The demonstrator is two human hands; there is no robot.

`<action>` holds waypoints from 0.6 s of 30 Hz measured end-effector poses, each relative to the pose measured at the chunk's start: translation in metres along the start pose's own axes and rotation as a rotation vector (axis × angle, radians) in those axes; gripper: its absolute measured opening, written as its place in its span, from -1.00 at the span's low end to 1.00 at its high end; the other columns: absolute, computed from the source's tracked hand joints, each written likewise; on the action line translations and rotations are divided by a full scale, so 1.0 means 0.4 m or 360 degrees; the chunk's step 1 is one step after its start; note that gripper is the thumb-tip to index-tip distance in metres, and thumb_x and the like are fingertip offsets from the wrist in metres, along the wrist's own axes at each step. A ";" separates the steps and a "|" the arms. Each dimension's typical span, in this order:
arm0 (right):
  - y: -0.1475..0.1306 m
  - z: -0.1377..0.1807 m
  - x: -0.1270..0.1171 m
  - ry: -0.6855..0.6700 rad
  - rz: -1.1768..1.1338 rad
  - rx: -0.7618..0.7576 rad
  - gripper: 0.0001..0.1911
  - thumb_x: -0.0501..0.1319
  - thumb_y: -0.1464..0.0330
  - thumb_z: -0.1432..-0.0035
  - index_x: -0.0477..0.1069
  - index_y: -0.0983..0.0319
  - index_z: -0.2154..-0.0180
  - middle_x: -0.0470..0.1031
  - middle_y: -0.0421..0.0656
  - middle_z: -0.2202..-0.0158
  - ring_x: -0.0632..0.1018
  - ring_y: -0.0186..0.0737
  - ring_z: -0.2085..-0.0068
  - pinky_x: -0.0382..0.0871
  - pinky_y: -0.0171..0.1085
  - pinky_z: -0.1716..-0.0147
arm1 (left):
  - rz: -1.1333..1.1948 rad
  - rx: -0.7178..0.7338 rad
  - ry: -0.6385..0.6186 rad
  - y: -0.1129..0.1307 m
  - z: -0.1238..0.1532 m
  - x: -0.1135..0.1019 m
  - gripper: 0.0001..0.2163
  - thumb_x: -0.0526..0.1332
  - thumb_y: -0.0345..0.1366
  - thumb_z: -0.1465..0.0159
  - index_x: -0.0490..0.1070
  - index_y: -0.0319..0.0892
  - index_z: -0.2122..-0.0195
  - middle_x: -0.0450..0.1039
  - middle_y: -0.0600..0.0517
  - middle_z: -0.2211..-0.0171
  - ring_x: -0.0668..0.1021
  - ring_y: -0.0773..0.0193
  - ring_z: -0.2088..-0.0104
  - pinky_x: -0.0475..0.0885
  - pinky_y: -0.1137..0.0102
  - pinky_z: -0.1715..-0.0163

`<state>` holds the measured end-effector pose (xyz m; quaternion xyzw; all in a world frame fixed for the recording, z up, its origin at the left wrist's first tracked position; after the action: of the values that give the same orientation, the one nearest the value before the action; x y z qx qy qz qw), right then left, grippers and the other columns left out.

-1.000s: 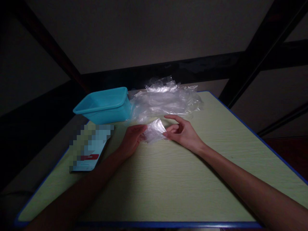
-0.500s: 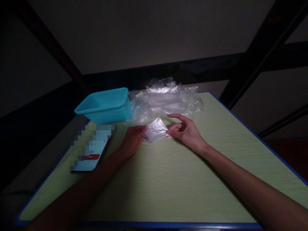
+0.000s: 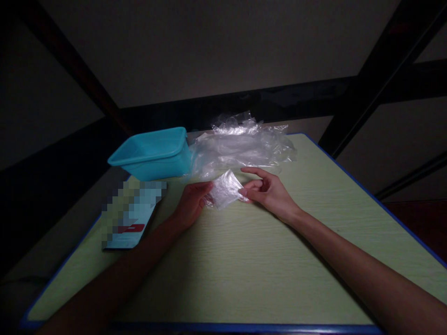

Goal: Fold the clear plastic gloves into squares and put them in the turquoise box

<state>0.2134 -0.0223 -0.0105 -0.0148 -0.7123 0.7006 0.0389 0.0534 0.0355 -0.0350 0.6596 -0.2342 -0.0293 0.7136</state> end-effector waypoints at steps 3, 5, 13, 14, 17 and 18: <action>0.005 0.001 0.006 -0.0023 -0.0074 0.0054 -0.38 0.39 0.36 0.24 0.31 0.24 0.06 0.45 -0.31 0.58 0.48 -0.33 0.54 0.38 -0.24 0.44 | -0.0015 0.0006 0.0003 0.001 -0.001 0.001 -0.74 0.38 -0.12 0.16 0.49 -0.24 0.61 0.42 0.11 0.67 0.39 0.42 0.65 0.27 0.53 0.62; 0.005 0.000 0.006 -0.0020 -0.0061 0.0050 -0.38 0.40 0.38 0.26 0.31 0.24 0.07 0.45 -0.31 0.58 0.49 -0.33 0.53 0.38 -0.26 0.46 | -0.0027 0.0006 -0.0008 0.002 -0.001 0.003 -0.73 0.37 -0.11 0.15 0.49 -0.25 0.60 0.43 0.09 0.66 0.39 0.42 0.65 0.27 0.52 0.62; -0.005 -0.009 -0.019 0.0141 -0.0238 -0.0062 -0.44 0.40 0.35 0.24 0.34 0.19 0.12 0.45 -0.35 0.56 0.45 -0.41 0.54 0.37 -0.34 0.48 | -0.0185 -0.0075 -0.0281 0.007 0.019 0.028 -0.81 0.36 -0.23 0.15 0.51 -0.27 0.59 0.43 0.10 0.67 0.42 0.42 0.64 0.30 0.53 0.58; -0.008 -0.008 -0.021 0.0151 -0.0255 -0.0085 -0.46 0.39 0.34 0.23 0.34 0.19 0.12 0.45 -0.36 0.56 0.44 -0.42 0.54 0.37 -0.35 0.48 | -0.0225 -0.0089 -0.0357 0.011 0.026 0.036 -0.82 0.35 -0.25 0.15 0.51 -0.29 0.61 0.43 0.09 0.68 0.42 0.43 0.64 0.30 0.54 0.58; -0.016 -0.007 -0.022 0.0154 -0.0275 -0.0137 -0.50 0.38 0.34 0.20 0.35 0.18 0.14 0.43 -0.36 0.56 0.43 -0.44 0.54 0.34 -0.38 0.49 | -0.0325 -0.0151 -0.0558 0.016 0.043 0.062 -0.83 0.32 -0.25 0.12 0.50 -0.29 0.60 0.45 0.06 0.65 0.47 0.39 0.59 0.37 0.51 0.51; -0.016 -0.006 -0.020 0.0149 -0.0272 -0.0145 -0.51 0.38 0.34 0.20 0.35 0.18 0.14 0.42 -0.36 0.56 0.42 -0.44 0.54 0.33 -0.38 0.49 | -0.0338 -0.0172 -0.0571 0.016 0.045 0.066 -0.81 0.31 -0.23 0.10 0.49 -0.28 0.58 0.46 0.05 0.63 0.50 0.37 0.57 0.40 0.49 0.48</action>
<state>0.2219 -0.0204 -0.0041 0.0116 -0.7394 0.6602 0.1311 0.0685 0.0102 -0.0207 0.6256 -0.2848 -0.2338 0.6877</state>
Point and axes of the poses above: each hand's wrist, its own z-axis away from the middle knuckle, its own x-axis out of the palm, y = z × x, the point moved 6 cm from there along -z, towards the middle knuckle
